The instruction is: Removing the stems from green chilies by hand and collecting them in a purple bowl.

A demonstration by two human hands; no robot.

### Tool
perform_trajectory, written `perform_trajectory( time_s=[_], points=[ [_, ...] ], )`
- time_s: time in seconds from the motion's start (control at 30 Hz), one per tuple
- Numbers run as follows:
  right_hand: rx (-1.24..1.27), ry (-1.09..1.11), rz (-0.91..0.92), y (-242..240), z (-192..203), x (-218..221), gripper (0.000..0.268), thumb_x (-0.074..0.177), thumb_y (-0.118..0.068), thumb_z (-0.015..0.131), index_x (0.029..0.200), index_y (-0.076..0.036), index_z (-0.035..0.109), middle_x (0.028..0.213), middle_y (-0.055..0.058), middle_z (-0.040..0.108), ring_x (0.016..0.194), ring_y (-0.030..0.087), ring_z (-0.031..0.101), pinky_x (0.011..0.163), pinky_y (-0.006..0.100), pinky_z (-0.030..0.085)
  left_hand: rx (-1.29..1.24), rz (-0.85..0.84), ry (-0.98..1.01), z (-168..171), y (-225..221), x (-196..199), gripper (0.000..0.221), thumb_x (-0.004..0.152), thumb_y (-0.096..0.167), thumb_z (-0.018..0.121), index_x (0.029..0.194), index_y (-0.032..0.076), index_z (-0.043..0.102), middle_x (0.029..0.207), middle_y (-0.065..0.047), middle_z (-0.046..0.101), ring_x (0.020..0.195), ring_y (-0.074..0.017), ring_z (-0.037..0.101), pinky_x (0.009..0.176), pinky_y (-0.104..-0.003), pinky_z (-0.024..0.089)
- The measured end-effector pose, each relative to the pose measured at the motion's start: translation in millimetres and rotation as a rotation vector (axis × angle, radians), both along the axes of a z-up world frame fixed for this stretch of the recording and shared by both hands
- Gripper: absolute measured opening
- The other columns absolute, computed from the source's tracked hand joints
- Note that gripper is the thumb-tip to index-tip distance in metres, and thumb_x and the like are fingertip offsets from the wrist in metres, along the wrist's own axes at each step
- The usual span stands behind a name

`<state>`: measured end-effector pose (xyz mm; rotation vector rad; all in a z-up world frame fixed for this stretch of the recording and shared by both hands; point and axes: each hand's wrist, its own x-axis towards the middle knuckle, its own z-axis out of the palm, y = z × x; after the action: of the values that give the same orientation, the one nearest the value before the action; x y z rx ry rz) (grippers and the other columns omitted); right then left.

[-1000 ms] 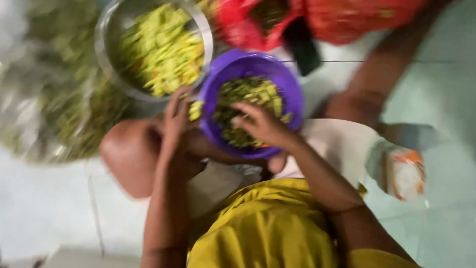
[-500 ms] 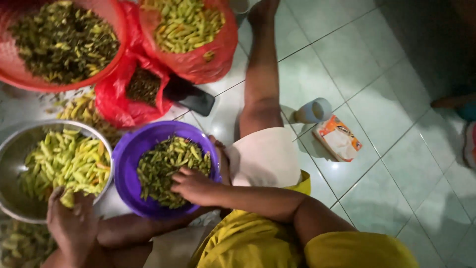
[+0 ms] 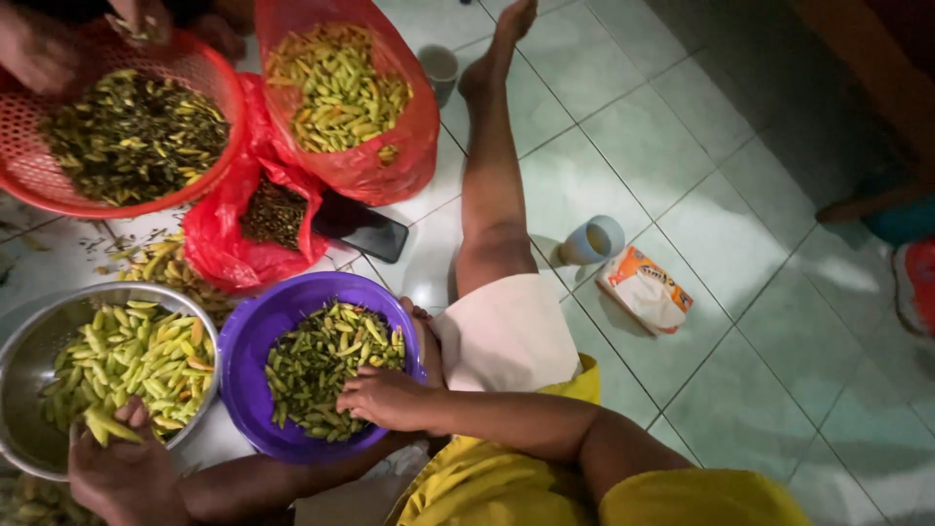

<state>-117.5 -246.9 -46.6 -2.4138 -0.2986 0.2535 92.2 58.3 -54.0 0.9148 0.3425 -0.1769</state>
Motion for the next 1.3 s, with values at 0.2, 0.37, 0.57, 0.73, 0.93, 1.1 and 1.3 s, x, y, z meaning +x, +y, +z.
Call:
perform_trajectory(
  time_s=[0.2,0.37,0.57,0.73,0.93,1.1,1.3],
  points=[
    [0.095,-0.071,0.004,-5.4,-1.3,3.7,0.041,0.082,0.000,0.069,0.122,-0.008,0.069,0.112,0.007,0.074,0.101,0.025,0.061,0.092,0.036,0.049,-0.126,0.001,-0.200,71.7,-28.6,-30.8,0.061,0.106,0.020,0.032,0.167,0.014,0.023,0.147,-0.012,0.059,0.121,-0.0273,0.084,0.109,-0.033,0.076],
    [0.081,0.029,-0.129,-7.1,40.5,14.7,0.026,0.096,-0.018,0.064,0.120,-0.014,0.073,0.094,0.004,0.076,0.089,0.025,0.066,0.082,0.038,0.053,-0.442,0.020,-0.189,48.2,-12.1,-19.8,0.072,0.098,0.011,0.042,0.168,0.019,0.024,0.141,-0.027,0.060,0.124,-0.0533,0.075,0.109,-0.060,0.067],
    [0.323,-0.024,-0.239,-3.9,91.0,30.5,0.014,0.093,-0.017,0.072,0.103,-0.008,0.072,0.100,0.005,0.076,0.083,0.020,0.070,0.077,0.032,0.054,-0.205,-0.088,-0.286,49.6,-18.7,-33.9,0.060,0.105,0.027,0.034,0.162,0.017,0.016,0.133,-0.022,0.058,0.112,-0.0456,0.073,0.103,-0.056,0.062],
    [0.406,-0.045,-0.314,-1.6,101.6,45.0,0.019,0.090,-0.013,0.073,0.107,-0.005,0.073,0.089,0.002,0.075,0.064,0.010,0.058,0.060,0.025,0.048,-0.074,-0.217,-0.178,58.7,-22.1,-46.1,0.057,0.108,0.031,0.032,0.158,0.013,0.013,0.111,-0.027,0.060,0.102,-0.0365,0.065,0.100,-0.043,0.051],
    [0.366,0.083,-0.358,10.1,114.8,48.4,0.025,0.092,-0.015,0.074,0.115,-0.007,0.075,0.086,0.002,0.075,0.050,0.006,0.045,0.046,0.022,0.037,0.054,-0.290,-0.277,57.7,-22.1,-54.0,0.061,0.116,0.043,0.034,0.162,0.004,0.029,0.097,-0.016,0.063,0.089,-0.0253,0.064,0.093,-0.040,0.050],
    [0.653,0.147,-0.343,14.9,106.2,44.9,0.027,0.101,-0.008,0.059,0.128,-0.003,0.063,0.106,0.013,0.072,0.095,0.019,0.075,0.083,0.029,0.064,-0.053,-0.239,-0.294,48.4,-17.1,-52.3,0.037,0.115,0.021,0.038,0.146,0.002,0.047,0.095,-0.013,0.060,0.091,-0.0192,0.062,0.080,-0.030,0.053],
    [0.738,0.113,-0.389,17.5,104.9,36.4,0.035,0.104,-0.005,0.066,0.136,0.007,0.060,0.097,0.021,0.072,0.083,0.021,0.075,0.080,0.033,0.064,0.119,-0.213,-0.233,51.1,-29.1,-57.2,0.035,0.109,0.008,0.036,0.140,0.005,0.052,0.069,-0.019,0.061,0.066,-0.0230,0.067,0.059,-0.027,0.060]
  ],
)
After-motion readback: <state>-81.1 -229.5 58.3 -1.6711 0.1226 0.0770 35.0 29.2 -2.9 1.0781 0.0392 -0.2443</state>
